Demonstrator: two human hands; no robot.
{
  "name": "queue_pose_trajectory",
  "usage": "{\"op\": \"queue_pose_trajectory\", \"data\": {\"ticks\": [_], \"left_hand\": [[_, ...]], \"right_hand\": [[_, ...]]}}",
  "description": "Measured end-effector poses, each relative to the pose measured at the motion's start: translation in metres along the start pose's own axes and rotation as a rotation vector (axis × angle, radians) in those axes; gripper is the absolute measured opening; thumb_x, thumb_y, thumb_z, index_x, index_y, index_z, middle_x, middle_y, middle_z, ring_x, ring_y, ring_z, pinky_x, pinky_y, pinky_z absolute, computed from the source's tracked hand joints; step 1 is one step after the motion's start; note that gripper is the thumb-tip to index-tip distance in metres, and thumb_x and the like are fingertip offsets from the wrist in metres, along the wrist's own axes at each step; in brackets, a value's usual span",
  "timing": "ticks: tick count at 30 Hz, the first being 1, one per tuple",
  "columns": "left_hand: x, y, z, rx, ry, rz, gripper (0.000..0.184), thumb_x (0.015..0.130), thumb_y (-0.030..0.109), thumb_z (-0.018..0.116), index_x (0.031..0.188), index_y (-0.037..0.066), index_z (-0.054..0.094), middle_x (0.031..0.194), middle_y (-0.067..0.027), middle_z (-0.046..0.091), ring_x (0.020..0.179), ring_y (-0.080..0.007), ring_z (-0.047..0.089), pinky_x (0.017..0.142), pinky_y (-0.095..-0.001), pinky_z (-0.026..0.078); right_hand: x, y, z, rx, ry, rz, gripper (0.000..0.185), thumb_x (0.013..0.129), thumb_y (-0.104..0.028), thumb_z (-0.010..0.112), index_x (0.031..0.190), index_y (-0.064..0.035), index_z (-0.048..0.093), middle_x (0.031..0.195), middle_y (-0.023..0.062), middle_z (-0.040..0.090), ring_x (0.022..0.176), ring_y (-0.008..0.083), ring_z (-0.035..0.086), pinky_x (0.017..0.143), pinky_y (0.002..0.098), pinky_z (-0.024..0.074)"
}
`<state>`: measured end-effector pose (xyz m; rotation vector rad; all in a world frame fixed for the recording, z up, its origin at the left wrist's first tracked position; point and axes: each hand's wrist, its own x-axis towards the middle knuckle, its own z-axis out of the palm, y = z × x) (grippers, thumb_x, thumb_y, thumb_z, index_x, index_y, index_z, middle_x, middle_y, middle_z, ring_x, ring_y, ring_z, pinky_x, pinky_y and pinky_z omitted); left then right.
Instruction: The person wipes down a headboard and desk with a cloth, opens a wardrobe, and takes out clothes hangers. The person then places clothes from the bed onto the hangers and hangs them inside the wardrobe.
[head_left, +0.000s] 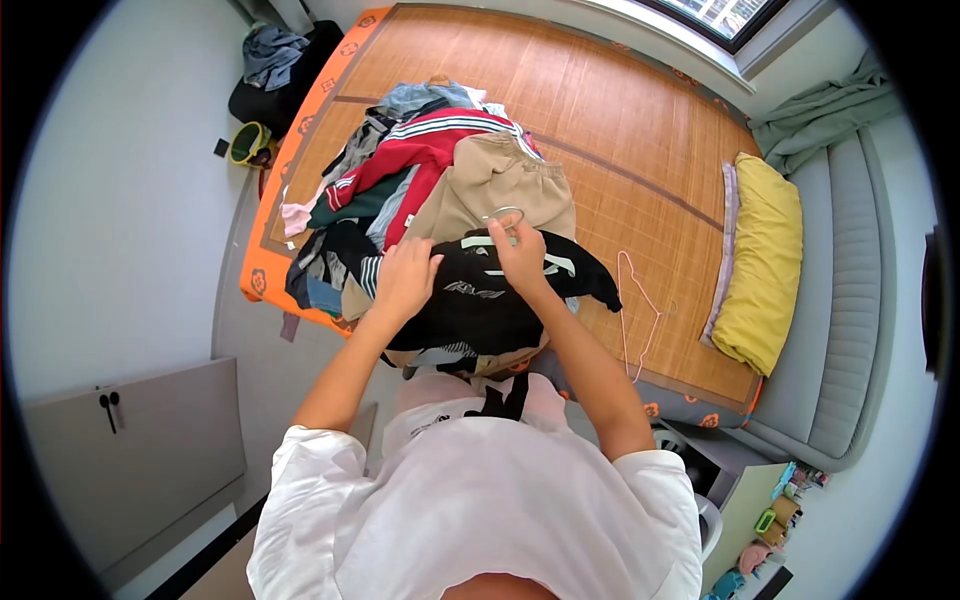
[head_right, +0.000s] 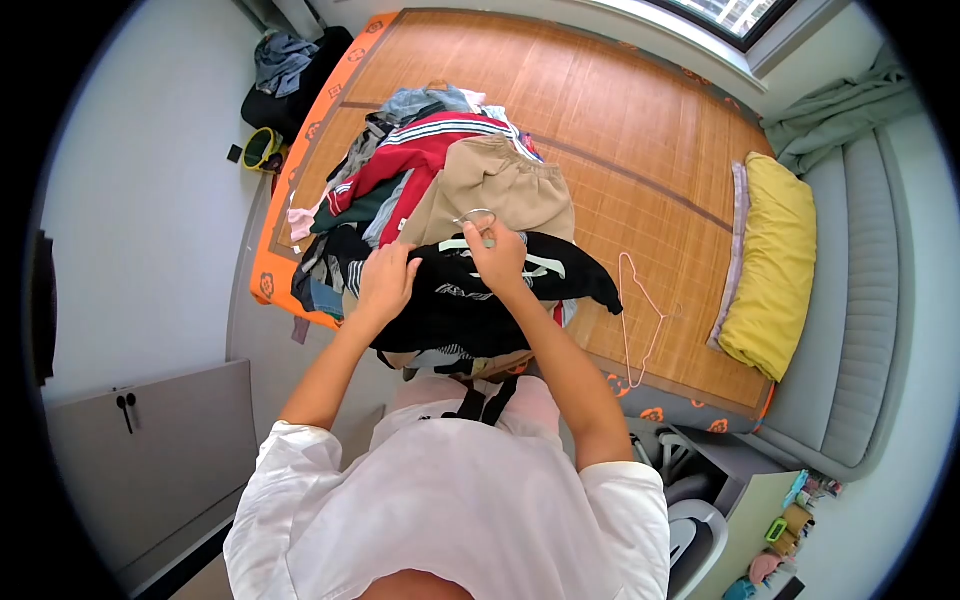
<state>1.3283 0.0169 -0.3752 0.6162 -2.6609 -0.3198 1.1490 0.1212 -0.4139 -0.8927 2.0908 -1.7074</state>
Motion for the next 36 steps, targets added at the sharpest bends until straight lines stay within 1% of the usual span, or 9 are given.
{"op": "queue_pose_trajectory", "data": {"ticks": [3,10,13,20,22,26,28,30,36], "left_hand": [[-0.006,-0.004,0.006,0.019,0.027,0.137,0.016,0.089,0.012,0.061,0.103,0.004,0.058,0.087,-0.011,0.06,0.079,-0.0301,0.06,0.07,-0.0401,0.047],[0.003,0.014,0.033,-0.14,0.307,0.198,0.014,0.086,0.005,0.064,0.096,0.002,0.055,0.083,-0.014,0.063,0.075,-0.0328,0.063,0.064,-0.042,0.049],[0.014,0.037,0.042,-0.22,0.272,-0.084,0.011,0.09,0.002,0.06,0.098,0.001,0.052,0.083,-0.02,0.064,0.075,-0.0393,0.064,0.066,-0.0446,0.05],[0.013,0.046,0.033,-0.4,0.216,-0.205,0.017,0.09,0.011,0.063,0.101,0.001,0.055,0.083,-0.0193,0.061,0.076,-0.0395,0.063,0.066,-0.0455,0.05],[0.015,0.044,0.031,-0.256,0.172,-0.109,0.017,0.09,0.019,0.064,0.098,0.004,0.059,0.085,-0.0165,0.061,0.077,-0.0384,0.062,0.065,-0.045,0.05],[0.02,0.04,0.032,-0.161,0.139,-0.268,0.015,0.091,0.021,0.062,0.092,0.005,0.062,0.087,-0.0141,0.061,0.078,-0.0372,0.063,0.065,-0.0446,0.05],[0.025,0.041,0.031,-0.177,0.227,-0.262,0.016,0.093,0.016,0.06,0.086,0.002,0.061,0.087,-0.0154,0.06,0.078,-0.0367,0.061,0.067,-0.0438,0.048],[0.028,0.039,0.031,-0.168,0.199,-0.261,0.015,0.094,0.02,0.057,0.092,0.005,0.06,0.088,-0.0137,0.062,0.08,-0.0369,0.063,0.066,-0.0465,0.049],[0.035,0.029,0.022,-0.173,0.242,-0.374,0.015,0.098,0.018,0.049,0.098,0.005,0.057,0.089,-0.0164,0.062,0.081,-0.0387,0.063,0.068,-0.048,0.048]], "right_hand": [[-0.004,-0.002,0.001,-0.015,-0.002,-0.035,0.026,0.087,-0.03,0.07,0.082,-0.0049,0.067,0.067,0.0107,0.067,0.062,0.0253,0.066,0.059,0.035,0.0484],[-0.014,0.002,0.012,-0.083,-0.128,-0.104,0.028,0.088,-0.033,0.068,0.084,-0.0053,0.065,0.068,0.0117,0.066,0.063,0.0306,0.066,0.059,0.0383,0.048],[-0.019,0.001,0.021,0.006,-0.144,-0.102,0.028,0.092,-0.033,0.064,0.09,-0.005,0.064,0.068,0.0131,0.066,0.065,0.032,0.065,0.061,0.0383,0.0482],[-0.011,-0.001,0.012,0.374,-0.282,0.126,0.017,0.093,-0.017,0.061,0.093,0.0006,0.061,0.085,0.0117,0.068,0.071,0.026,0.063,0.065,0.0325,0.0475],[-0.01,-0.002,0.011,0.158,-0.084,-0.292,0.014,0.091,-0.015,0.064,0.094,-0.0011,0.062,0.08,0.0102,0.064,0.072,0.0263,0.061,0.065,0.0326,0.0472],[-0.036,-0.004,-0.005,-0.085,-0.102,-0.063,0.012,0.087,-0.011,0.065,0.094,-0.0016,0.063,0.083,0.0121,0.064,0.079,0.0282,0.061,0.071,0.0368,0.0488],[-0.048,-0.002,0.002,-0.168,-0.211,-0.291,0.017,0.083,-0.008,0.065,0.098,-0.001,0.064,0.093,0.0156,0.065,0.089,0.0322,0.061,0.079,0.0422,0.0488],[-0.056,-0.006,0.012,-0.083,-0.29,-0.296,0.034,0.079,-0.007,0.065,0.112,-0.0006,0.061,0.1,0.0171,0.064,0.099,0.0359,0.06,0.089,0.046,0.0456],[-0.063,-0.024,-0.003,-0.321,-0.456,-0.325,0.03,0.079,-0.024,0.07,0.1,-0.0029,0.064,0.086,0.0152,0.063,0.082,0.0342,0.058,0.078,0.0428,0.0433]]}}
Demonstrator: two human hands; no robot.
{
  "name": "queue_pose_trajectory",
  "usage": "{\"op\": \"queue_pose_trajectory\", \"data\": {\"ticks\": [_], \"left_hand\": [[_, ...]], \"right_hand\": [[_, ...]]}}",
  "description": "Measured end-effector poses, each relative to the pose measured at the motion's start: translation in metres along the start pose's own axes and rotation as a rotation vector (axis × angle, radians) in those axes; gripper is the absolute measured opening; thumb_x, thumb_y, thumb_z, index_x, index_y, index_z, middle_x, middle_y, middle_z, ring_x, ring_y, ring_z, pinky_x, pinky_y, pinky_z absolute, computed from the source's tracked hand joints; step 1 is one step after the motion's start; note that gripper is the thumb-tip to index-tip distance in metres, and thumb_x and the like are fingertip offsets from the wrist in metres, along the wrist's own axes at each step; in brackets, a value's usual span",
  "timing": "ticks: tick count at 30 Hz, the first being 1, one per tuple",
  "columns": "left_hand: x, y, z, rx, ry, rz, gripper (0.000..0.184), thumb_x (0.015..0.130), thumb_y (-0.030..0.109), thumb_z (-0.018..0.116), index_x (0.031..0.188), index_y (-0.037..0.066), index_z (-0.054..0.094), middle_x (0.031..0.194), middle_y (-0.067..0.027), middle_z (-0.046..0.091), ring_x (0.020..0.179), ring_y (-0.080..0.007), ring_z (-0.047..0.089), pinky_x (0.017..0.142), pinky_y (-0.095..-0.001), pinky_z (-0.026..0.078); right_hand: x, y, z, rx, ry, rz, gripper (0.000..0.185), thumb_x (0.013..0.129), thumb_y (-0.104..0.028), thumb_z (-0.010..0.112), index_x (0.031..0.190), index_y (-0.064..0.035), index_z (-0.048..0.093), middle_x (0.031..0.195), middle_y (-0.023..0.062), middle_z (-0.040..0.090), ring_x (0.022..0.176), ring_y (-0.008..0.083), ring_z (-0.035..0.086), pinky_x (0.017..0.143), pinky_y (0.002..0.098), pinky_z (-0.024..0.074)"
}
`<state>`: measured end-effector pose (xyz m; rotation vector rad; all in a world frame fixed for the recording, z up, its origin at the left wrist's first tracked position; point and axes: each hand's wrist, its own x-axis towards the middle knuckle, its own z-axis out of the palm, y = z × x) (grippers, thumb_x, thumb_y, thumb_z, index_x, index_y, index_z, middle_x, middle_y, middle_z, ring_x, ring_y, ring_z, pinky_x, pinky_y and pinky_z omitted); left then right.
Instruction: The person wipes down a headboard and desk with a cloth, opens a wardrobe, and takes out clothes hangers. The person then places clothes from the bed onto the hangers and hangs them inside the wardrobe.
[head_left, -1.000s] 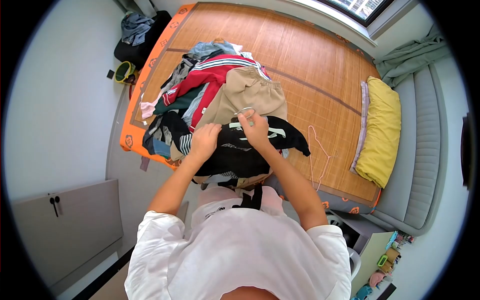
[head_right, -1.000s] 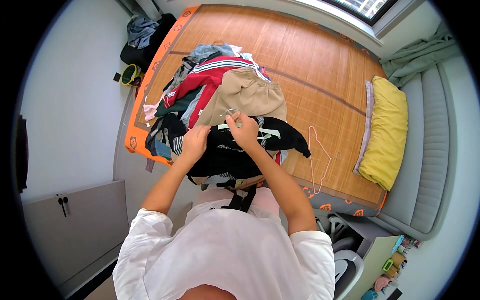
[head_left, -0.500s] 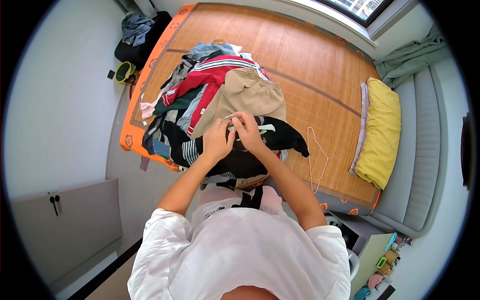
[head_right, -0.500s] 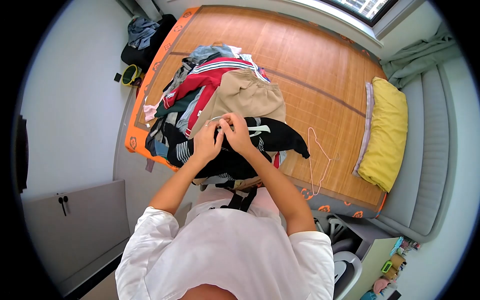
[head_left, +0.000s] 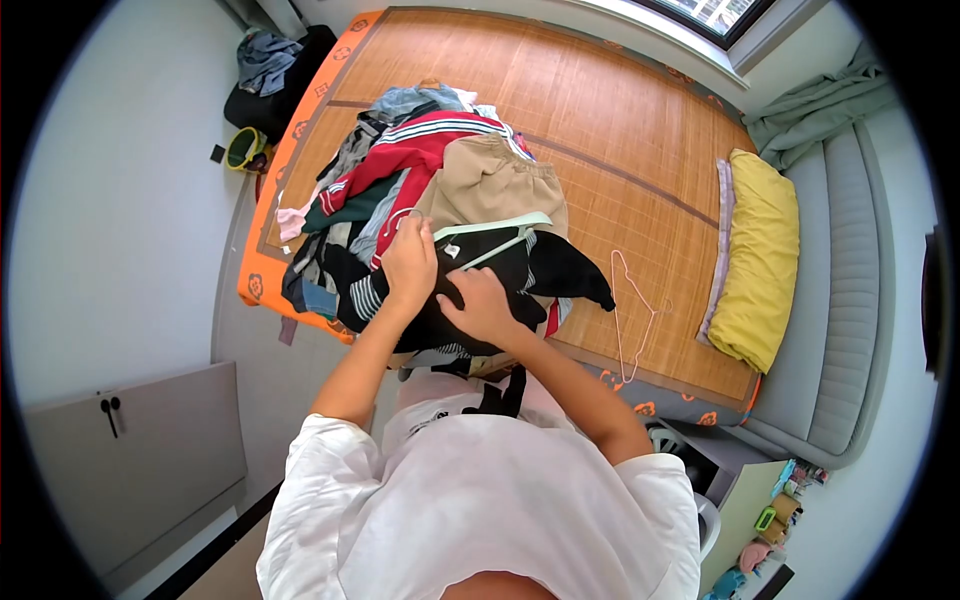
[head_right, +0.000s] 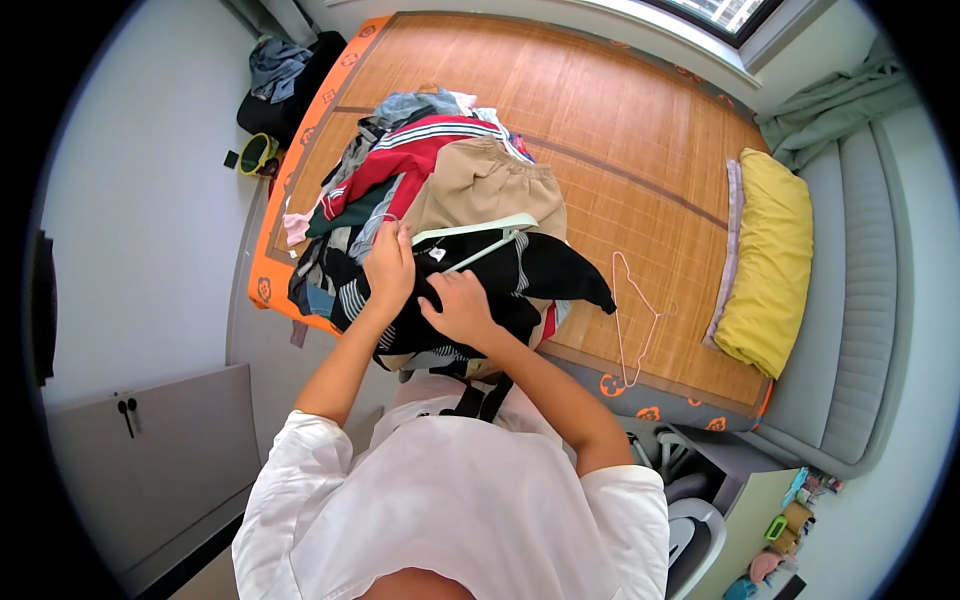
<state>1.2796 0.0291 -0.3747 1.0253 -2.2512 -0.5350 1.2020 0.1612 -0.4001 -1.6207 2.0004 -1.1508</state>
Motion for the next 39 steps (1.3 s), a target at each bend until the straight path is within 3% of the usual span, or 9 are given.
{"op": "queue_pose_trajectory", "data": {"ticks": [1,4,7,10,16,19,26,32,39], "left_hand": [[0.001,-0.002,-0.002,-0.002,-0.001,0.001,0.015,0.098,0.018,0.049,0.098,0.005,0.057,0.089,-0.0164,0.062,0.081,-0.0387,0.063,0.068,-0.048,0.048],[0.003,-0.014,-0.01,0.001,0.025,0.003,0.016,0.099,0.018,0.048,0.099,0.006,0.058,0.09,-0.0162,0.063,0.083,-0.0389,0.063,0.069,-0.0474,0.049],[0.005,-0.028,-0.016,-0.034,0.072,0.0,0.019,0.101,0.019,0.045,0.099,0.005,0.058,0.092,-0.0178,0.066,0.082,-0.0407,0.064,0.07,-0.0479,0.05],[0.0,-0.04,-0.016,-0.083,0.068,-0.034,0.02,0.101,0.02,0.045,0.099,0.004,0.057,0.087,-0.0205,0.065,0.078,-0.0431,0.063,0.067,-0.0493,0.049],[-0.012,-0.08,-0.01,-0.203,0.029,0.036,0.022,0.101,0.017,0.042,0.095,-0.002,0.053,0.078,-0.0275,0.061,0.074,-0.0471,0.061,0.063,-0.0509,0.047],[-0.015,-0.099,-0.009,-0.125,-0.006,0.088,0.019,0.099,0.014,0.046,0.098,-0.004,0.054,0.08,-0.0282,0.061,0.07,-0.0461,0.061,0.06,-0.0507,0.048],[-0.02,-0.108,-0.01,-0.018,-0.03,0.32,0.014,0.094,0.008,0.052,0.094,-0.006,0.055,0.081,-0.0249,0.064,0.068,-0.0436,0.062,0.06,-0.0487,0.05],[-0.012,-0.108,-0.014,-0.006,-0.047,0.479,0.014,0.093,0.007,0.053,0.093,-0.006,0.055,0.08,-0.0247,0.064,0.066,-0.0429,0.062,0.06,-0.049,0.049],[-0.011,-0.089,-0.018,-0.248,-0.082,0.142,0.024,0.102,0.017,0.038,0.089,0.001,0.05,0.073,-0.0213,0.056,0.071,-0.0438,0.06,0.062,-0.0447,0.045]], "right_hand": [[0.001,0.011,0.0,-0.105,0.025,-0.085,0.031,0.077,-0.032,0.072,0.091,-0.0051,0.066,0.077,0.0123,0.062,0.074,0.0308,0.057,0.072,0.0407,0.0416],[-0.005,0.045,-0.021,-0.407,-0.129,-0.073,0.031,0.077,-0.034,0.072,0.086,-0.0055,0.065,0.082,0.01,0.064,0.089,0.0276,0.057,0.078,0.0405,0.0406],[-0.016,0.075,-0.04,-0.565,-0.014,-0.132,0.037,0.08,-0.027,0.07,0.109,-0.0058,0.062,0.112,0.0086,0.063,0.112,0.0249,0.054,0.092,0.0429,0.0409],[-0.021,0.085,-0.058,-0.562,-0.063,-0.102,0.041,0.081,-0.023,0.07,0.117,-0.0074,0.059,0.118,0.0063,0.062,0.117,0.0228,0.053,0.095,0.0431,0.0411],[-0.025,0.094,-0.089,-0.541,-0.063,-0.164,0.026,0.08,-0.018,0.068,0.104,-0.0097,0.061,0.1,0.0026,0.061,0.1,0.0201,0.056,0.077,0.0365,0.0414],[-0.021,0.092,-0.104,-0.441,0.005,-0.419,0.013,0.075,-0.014,0.069,0.083,-0.0089,0.062,0.076,0.0052,0.057,0.082,0.0229,0.056,0.07,0.0343,0.0439],[-0.027,0.093,-0.109,-0.335,0.047,-0.499,0.018,0.072,-0.013,0.07,0.069,-0.0076,0.054,0.068,0.0076,0.052,0.067,0.0249,0.054,0.057,0.0361,0.0477],[-0.026,0.093,-0.109,-0.322,0.038,-0.508,0.022,0.072,-0.014,0.072,0.068,-0.0063,0.051,0.072,0.0103,0.053,0.073,0.0275,0.057,0.064,0.0361,0.0509],[-0.02,0.094,-0.125,-0.487,0.062,-0.569,0.017,0.076,-0.019,0.069,0.076,-0.0078,0.056,0.09,0.0079,0.061,0.101,0.026,0.058,0.088,0.0464,0.047]]}}
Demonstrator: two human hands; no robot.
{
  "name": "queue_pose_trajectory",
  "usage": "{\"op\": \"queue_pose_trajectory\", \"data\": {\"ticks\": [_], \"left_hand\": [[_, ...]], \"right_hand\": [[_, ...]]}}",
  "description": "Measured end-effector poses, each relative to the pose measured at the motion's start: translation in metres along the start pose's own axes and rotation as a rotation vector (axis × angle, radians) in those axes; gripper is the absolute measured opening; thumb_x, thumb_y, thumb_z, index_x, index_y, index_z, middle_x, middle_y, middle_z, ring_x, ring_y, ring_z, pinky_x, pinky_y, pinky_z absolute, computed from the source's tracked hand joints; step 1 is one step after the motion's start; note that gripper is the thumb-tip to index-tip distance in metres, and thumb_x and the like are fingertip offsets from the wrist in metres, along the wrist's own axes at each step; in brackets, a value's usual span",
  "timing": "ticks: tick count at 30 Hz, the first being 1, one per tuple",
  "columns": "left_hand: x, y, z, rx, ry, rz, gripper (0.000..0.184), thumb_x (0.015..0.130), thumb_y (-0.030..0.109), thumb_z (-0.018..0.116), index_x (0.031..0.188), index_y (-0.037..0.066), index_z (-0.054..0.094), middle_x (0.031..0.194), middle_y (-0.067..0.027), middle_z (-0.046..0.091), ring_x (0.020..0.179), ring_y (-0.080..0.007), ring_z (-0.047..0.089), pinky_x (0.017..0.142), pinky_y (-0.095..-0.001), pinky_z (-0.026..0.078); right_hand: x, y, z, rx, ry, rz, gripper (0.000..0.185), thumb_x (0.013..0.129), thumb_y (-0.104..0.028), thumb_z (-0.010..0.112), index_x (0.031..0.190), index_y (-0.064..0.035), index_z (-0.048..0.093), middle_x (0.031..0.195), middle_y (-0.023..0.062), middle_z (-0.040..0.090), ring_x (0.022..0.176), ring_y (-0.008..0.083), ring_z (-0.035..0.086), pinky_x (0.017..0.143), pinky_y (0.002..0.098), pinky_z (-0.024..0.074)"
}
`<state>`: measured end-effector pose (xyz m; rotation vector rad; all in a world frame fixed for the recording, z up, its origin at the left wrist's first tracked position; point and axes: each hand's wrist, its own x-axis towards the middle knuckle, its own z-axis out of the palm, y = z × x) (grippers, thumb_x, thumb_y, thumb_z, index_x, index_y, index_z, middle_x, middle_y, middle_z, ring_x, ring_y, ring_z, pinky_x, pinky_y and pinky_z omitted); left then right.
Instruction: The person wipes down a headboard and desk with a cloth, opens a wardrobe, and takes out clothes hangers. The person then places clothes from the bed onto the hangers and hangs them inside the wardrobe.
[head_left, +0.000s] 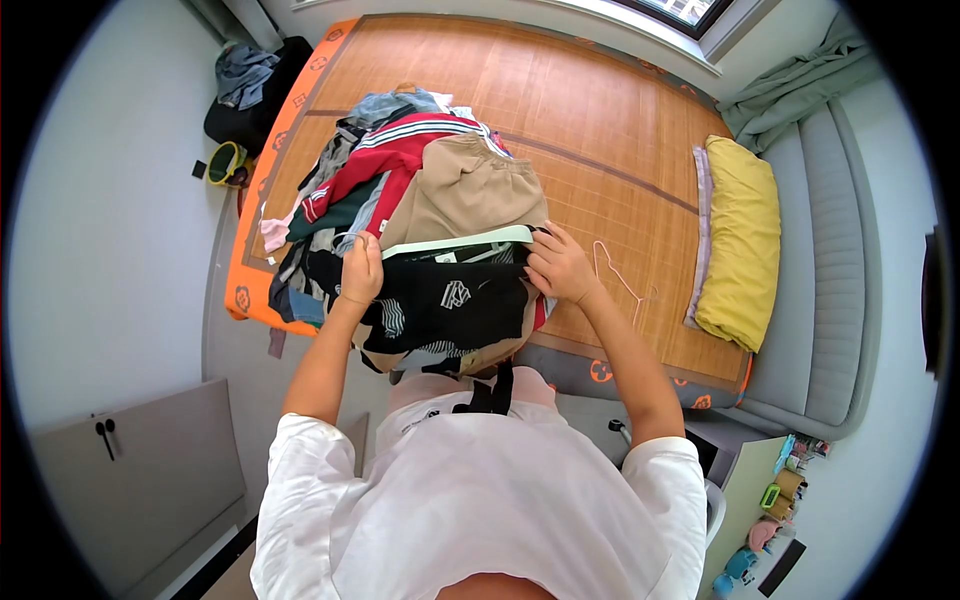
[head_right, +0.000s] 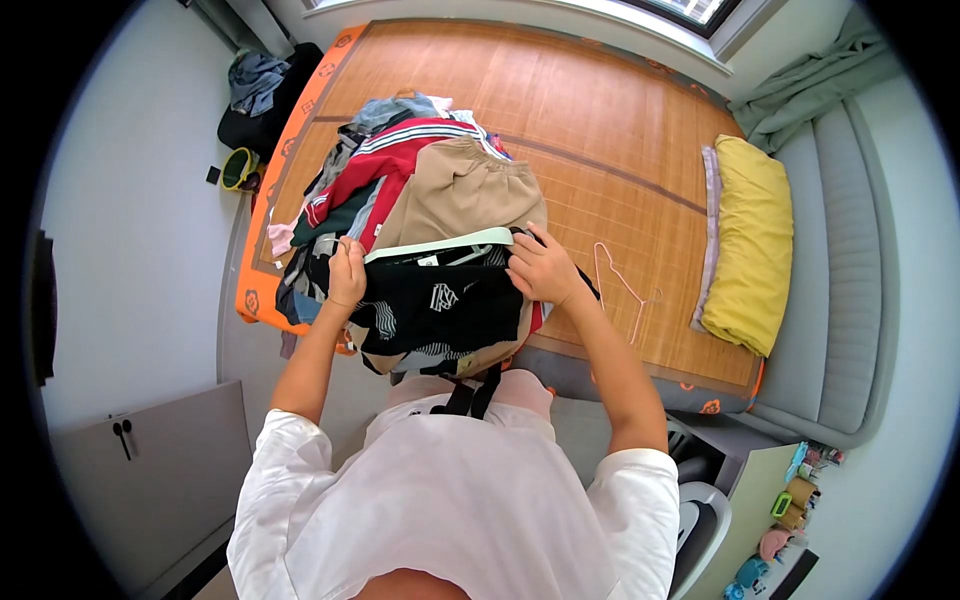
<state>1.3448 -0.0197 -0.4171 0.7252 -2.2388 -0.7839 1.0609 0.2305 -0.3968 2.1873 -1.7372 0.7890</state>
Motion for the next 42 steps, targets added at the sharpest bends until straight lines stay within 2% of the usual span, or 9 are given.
{"op": "queue_pose_trajectory", "data": {"ticks": [6,11,16,23,27,32,35,36,42], "left_hand": [[0.004,-0.003,-0.005,-0.012,-0.049,0.06,0.019,0.1,0.014,0.043,0.101,-0.003,0.053,0.073,-0.0259,0.059,0.069,-0.046,0.06,0.059,-0.0505,0.045],[0.003,-0.006,-0.001,0.118,0.032,0.039,0.022,0.1,0.016,0.043,0.094,-0.002,0.053,0.072,-0.0247,0.058,0.067,-0.0469,0.059,0.058,-0.0501,0.045],[0.001,-0.011,-0.003,0.265,-0.022,0.313,0.017,0.095,0.013,0.051,0.091,-0.003,0.057,0.07,-0.0241,0.06,0.062,-0.0423,0.061,0.056,-0.0496,0.048],[0.016,0.057,0.012,0.294,0.1,0.096,0.011,0.091,0.012,0.056,0.091,0.001,0.057,0.066,-0.0206,0.06,0.063,-0.0388,0.063,0.057,-0.0478,0.049],[0.018,0.074,0.023,0.282,0.013,0.232,0.01,0.089,0.011,0.059,0.091,0.002,0.055,0.078,-0.0202,0.063,0.073,-0.0387,0.064,0.06,-0.0474,0.05],[0.025,0.077,0.011,0.2,0.037,0.176,0.009,0.09,0.008,0.058,0.093,0.001,0.054,0.077,-0.0195,0.063,0.072,-0.0387,0.064,0.06,-0.0461,0.051],[0.032,0.071,-0.001,0.119,0.075,0.243,0.011,0.093,0.011,0.055,0.093,0.0,0.052,0.066,-0.0227,0.059,0.063,-0.0423,0.062,0.055,-0.0497,0.046],[0.032,0.074,-0.006,0.171,0.005,0.179,0.009,0.09,0.01,0.057,0.094,0.002,0.054,0.079,-0.0185,0.063,0.073,-0.0374,0.065,0.061,-0.0457,0.052],[0.037,0.077,-0.019,0.073,-0.049,0.179,0.016,0.09,0.019,0.063,0.09,0.004,0.058,0.082,-0.0184,0.065,0.073,-0.0366,0.065,0.062,-0.0437,0.051]], "right_hand": [[-0.007,0.002,-0.009,-0.132,-0.076,-0.054,0.015,0.078,-0.024,0.068,0.079,-0.0128,0.058,0.093,0.0018,0.06,0.103,0.02,0.056,0.084,0.0385,0.0432],[-0.005,-0.005,-0.012,-0.16,-0.109,-0.054,0.017,0.077,-0.025,0.068,0.079,-0.0129,0.057,0.093,0.0019,0.059,0.102,0.0198,0.057,0.087,0.0389,0.0433],[0.011,-0.013,-0.018,0.061,-0.093,-0.018,0.018,0.074,-0.016,0.07,0.079,-0.006,0.056,0.103,0.0105,0.057,0.104,0.028,0.058,0.086,0.0402,0.0507],[0.051,-0.047,0.014,0.066,0.088,0.114,0.011,0.077,-0.004,0.061,0.081,0.0022,0.053,0.111,0.0204,0.058,0.113,0.0375,0.06,0.095,0.0408,0.052],[0.102,-0.089,0.021,0.107,0.21,0.025,0.01,0.081,-0.005,0.058,0.082,0.0031,0.053,0.108,0.0223,0.059,0.103,0.0373,0.064,0.087,0.0375,0.0557],[0.129,-0.105,0.013,0.323,0.253,0.209,0.031,0.078,-0.007,0.063,0.106,0.0027,0.055,0.119,0.0219,0.057,0.112,0.0371,0.057,0.098,0.0439,0.0462],[0.128,-0.112,0.008,0.161,0.185,0.379,0.047,0.077,-0.014,0.065,0.119,0.0016,0.053,0.124,0.0215,0.055,0.117,0.0361,0.053,0.1,0.0437,0.0406],[0.129,-0.111,0.011,0.226,0.181,0.407,0.05,0.079,-0.02,0.066,0.122,0.0005,0.054,0.116,0.0195,0.057,0.109,0.0352,0.055,0.093,0.0414,0.0412],[0.146,-0.116,0.036,0.102,0.089,0.349,0.032,0.082,-0.019,0.068,0.109,-0.0035,0.057,0.09,0.012,0.056,0.085,0.0313,0.057,0.073,0.0412,0.0448]]}}
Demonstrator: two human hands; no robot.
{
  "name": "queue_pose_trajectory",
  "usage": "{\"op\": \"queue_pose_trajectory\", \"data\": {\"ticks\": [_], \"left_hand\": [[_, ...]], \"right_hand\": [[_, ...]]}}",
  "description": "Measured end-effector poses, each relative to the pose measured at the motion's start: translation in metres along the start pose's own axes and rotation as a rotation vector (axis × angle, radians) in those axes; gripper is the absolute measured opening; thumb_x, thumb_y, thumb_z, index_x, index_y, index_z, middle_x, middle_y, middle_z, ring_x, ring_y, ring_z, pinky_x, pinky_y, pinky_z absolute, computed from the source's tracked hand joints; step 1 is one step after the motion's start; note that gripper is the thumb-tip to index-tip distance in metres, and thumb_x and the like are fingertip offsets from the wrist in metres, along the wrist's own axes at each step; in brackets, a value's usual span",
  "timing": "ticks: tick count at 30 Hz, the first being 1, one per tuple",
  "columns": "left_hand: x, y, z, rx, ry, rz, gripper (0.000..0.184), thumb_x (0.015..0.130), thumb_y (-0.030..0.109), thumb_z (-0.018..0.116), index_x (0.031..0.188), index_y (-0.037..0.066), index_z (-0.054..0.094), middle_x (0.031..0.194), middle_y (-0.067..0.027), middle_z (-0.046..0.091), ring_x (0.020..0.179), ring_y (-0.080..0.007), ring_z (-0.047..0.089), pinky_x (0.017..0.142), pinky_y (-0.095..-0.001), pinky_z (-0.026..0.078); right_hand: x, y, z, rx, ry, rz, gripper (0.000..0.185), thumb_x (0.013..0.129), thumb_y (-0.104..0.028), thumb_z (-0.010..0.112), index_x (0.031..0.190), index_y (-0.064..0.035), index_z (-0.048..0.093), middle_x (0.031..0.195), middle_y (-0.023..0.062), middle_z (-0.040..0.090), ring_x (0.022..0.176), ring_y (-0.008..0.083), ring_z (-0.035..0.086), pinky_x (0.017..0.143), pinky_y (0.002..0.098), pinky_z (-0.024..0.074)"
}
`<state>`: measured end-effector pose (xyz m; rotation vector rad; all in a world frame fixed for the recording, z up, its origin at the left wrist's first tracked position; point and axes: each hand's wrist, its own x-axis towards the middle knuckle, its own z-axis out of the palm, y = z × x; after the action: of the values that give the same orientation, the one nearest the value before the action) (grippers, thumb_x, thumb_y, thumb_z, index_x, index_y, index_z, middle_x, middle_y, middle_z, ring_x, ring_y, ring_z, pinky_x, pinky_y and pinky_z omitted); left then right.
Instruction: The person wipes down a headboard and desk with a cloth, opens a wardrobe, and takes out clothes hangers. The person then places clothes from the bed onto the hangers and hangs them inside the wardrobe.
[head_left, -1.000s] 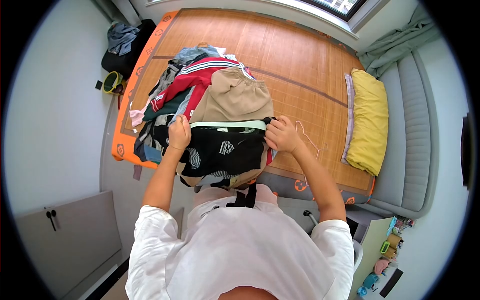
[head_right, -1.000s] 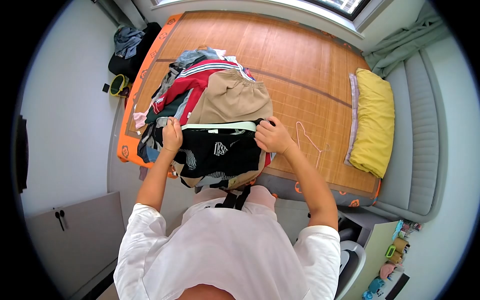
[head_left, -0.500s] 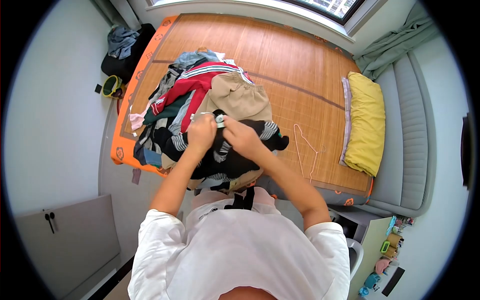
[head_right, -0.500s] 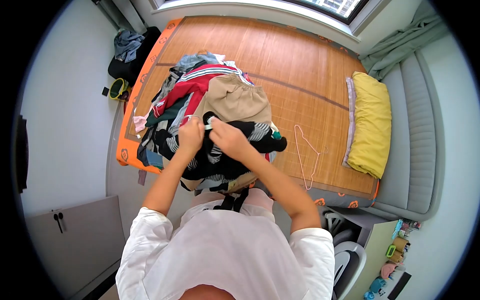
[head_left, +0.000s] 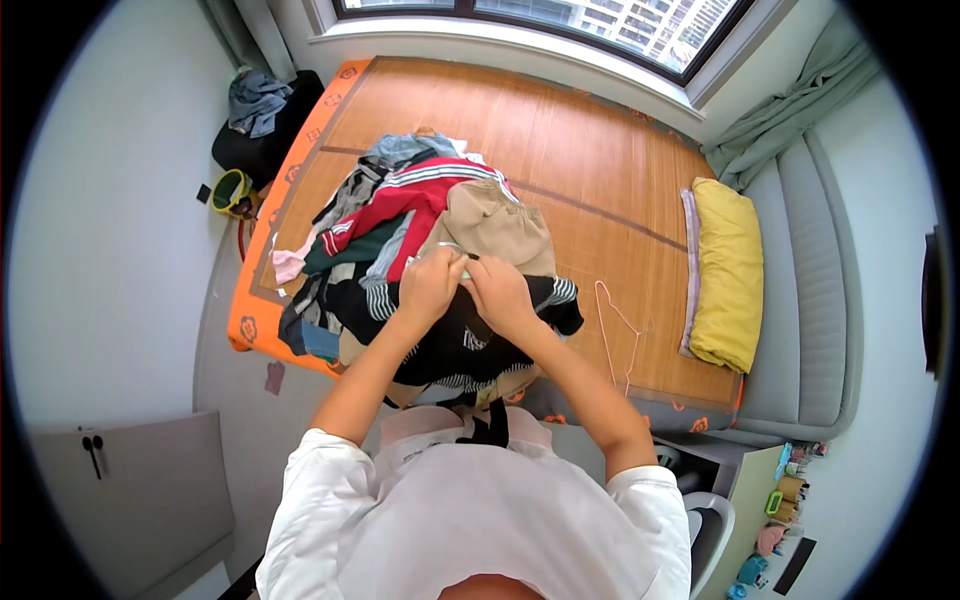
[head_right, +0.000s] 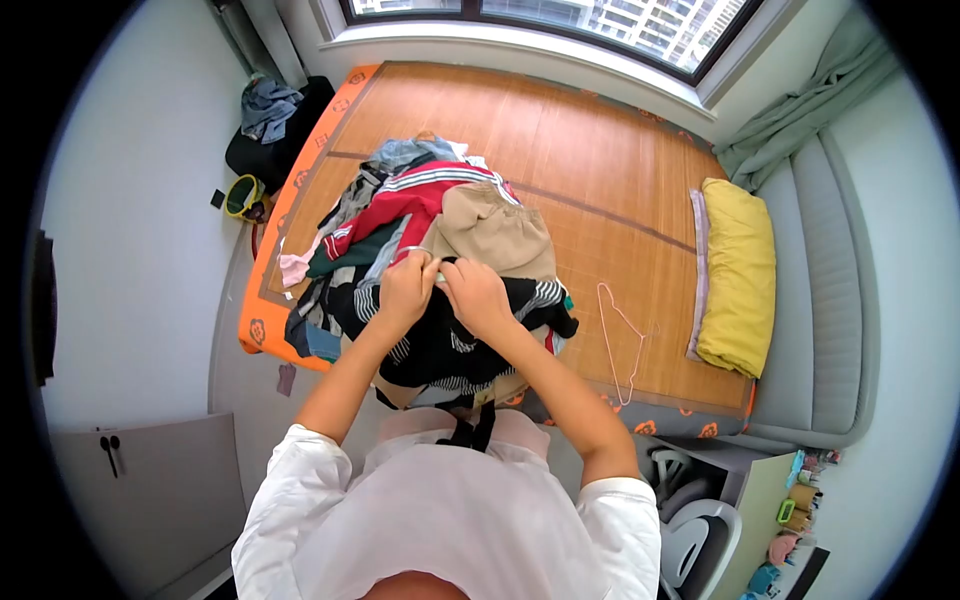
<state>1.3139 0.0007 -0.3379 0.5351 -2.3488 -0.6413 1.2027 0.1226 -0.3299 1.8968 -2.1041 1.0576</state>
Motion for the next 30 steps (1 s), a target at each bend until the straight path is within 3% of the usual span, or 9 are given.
{"op": "queue_pose_trajectory", "data": {"ticks": [2,4,8,14,21,25,27,29,30], "left_hand": [[0.005,-0.001,-0.016,-0.018,-0.033,0.001,0.019,0.09,0.022,0.065,0.089,0.004,0.058,0.083,-0.0183,0.065,0.073,-0.0361,0.065,0.061,-0.0434,0.051],[0.007,-0.008,-0.031,-0.059,0.058,0.213,0.025,0.093,0.027,0.062,0.085,0.004,0.057,0.079,-0.0161,0.062,0.069,-0.0352,0.063,0.059,-0.0428,0.049],[-0.011,-0.037,-0.068,0.036,0.208,0.204,0.034,0.099,0.035,0.053,0.081,0.005,0.055,0.07,-0.0124,0.052,0.063,-0.0347,0.058,0.055,-0.0424,0.046],[-0.071,-0.063,-0.115,0.286,0.373,-0.003,0.032,0.099,0.027,0.051,0.076,0.005,0.051,0.069,-0.0143,0.052,0.062,-0.0363,0.056,0.057,-0.045,0.044],[-0.115,0.014,-0.133,0.518,0.579,-0.139,0.023,0.095,0.02,0.057,0.078,0.005,0.053,0.07,-0.0124,0.053,0.063,-0.0346,0.056,0.056,-0.0423,0.044],[-0.143,0.072,-0.132,0.651,0.652,-0.207,0.024,0.095,0.027,0.056,0.082,0.007,0.056,0.076,-0.0097,0.056,0.071,-0.0318,0.057,0.061,-0.0415,0.044],[-0.155,0.101,-0.129,0.679,0.628,-0.254,0.027,0.093,0.033,0.057,0.093,0.006,0.06,0.086,-0.0106,0.061,0.081,-0.032,0.057,0.07,-0.0435,0.044],[-0.157,0.14,-0.136,0.808,0.663,-0.12,0.016,0.092,0.02,0.06,0.093,0.004,0.06,0.091,-0.0116,0.063,0.084,-0.0328,0.059,0.072,-0.0414,0.044],[-0.162,0.15,-0.134,0.792,0.709,-0.182,0.014,0.09,0.018,0.061,0.093,0.004,0.059,0.091,-0.0115,0.063,0.085,-0.0324,0.06,0.074,-0.0411,0.045]], "right_hand": [[0.004,0.002,0.003,-0.013,0.028,-0.032,0.021,0.083,-0.016,0.067,0.099,-0.0068,0.056,0.081,0.0092,0.053,0.076,0.029,0.058,0.063,0.0398,0.0457],[0.015,-0.007,0.0,-0.006,0.049,-0.057,0.021,0.083,-0.017,0.068,0.099,-0.0067,0.057,0.08,0.0095,0.053,0.075,0.0295,0.058,0.063,0.0398,0.0459],[0.039,-0.024,-0.004,0.041,0.101,-0.15,0.018,0.084,-0.016,0.068,0.096,-0.0061,0.058,0.078,0.0102,0.053,0.071,0.0307,0.058,0.061,0.0399,0.0463],[0.052,-0.036,0.003,0.227,0.125,-0.276,0.015,0.084,-0.013,0.068,0.093,-0.0049,0.06,0.078,0.0117,0.056,0.072,0.0313,0.06,0.062,0.0409,0.0468],[0.046,-0.05,-0.004,0.494,0.016,-0.351,0.014,0.086,-0.01,0.067,0.097,-0.0023,0.062,0.085,0.0143,0.062,0.078,0.0342,0.063,0.066,0.0407,0.0507],[0.032,-0.075,-0.016,0.671,-0.118,-0.406,0.014,0.088,-0.011,0.066,0.097,-0.0016,0.062,0.085,0.0143,0.063,0.077,0.0345,0.063,0.066,0.0406,0.0509],[0.023,-0.096,-0.011,0.692,-0.135,-0.505,0.014,0.088,-0.011,0.066,0.097,-0.002,0.062,0.085,0.0143,0.063,0.076,0.0348,0.063,0.066,0.0408,0.0507],[0.01,-0.126,-0.008,0.736,-0.161,-0.631,0.014,0.088,-0.011,0.066,0.098,-0.0023,0.062,0.084,0.0146,0.063,0.077,0.0349,0.064,0.065,0.0412,0.0505],[0.003,-0.143,-0.009,0.783,-0.163,-0.668,0.014,0.087,-0.011,0.066,0.098,-0.0028,0.062,0.084,0.0145,0.063,0.077,0.035,0.063,0.065,0.0412,0.0505]]}}
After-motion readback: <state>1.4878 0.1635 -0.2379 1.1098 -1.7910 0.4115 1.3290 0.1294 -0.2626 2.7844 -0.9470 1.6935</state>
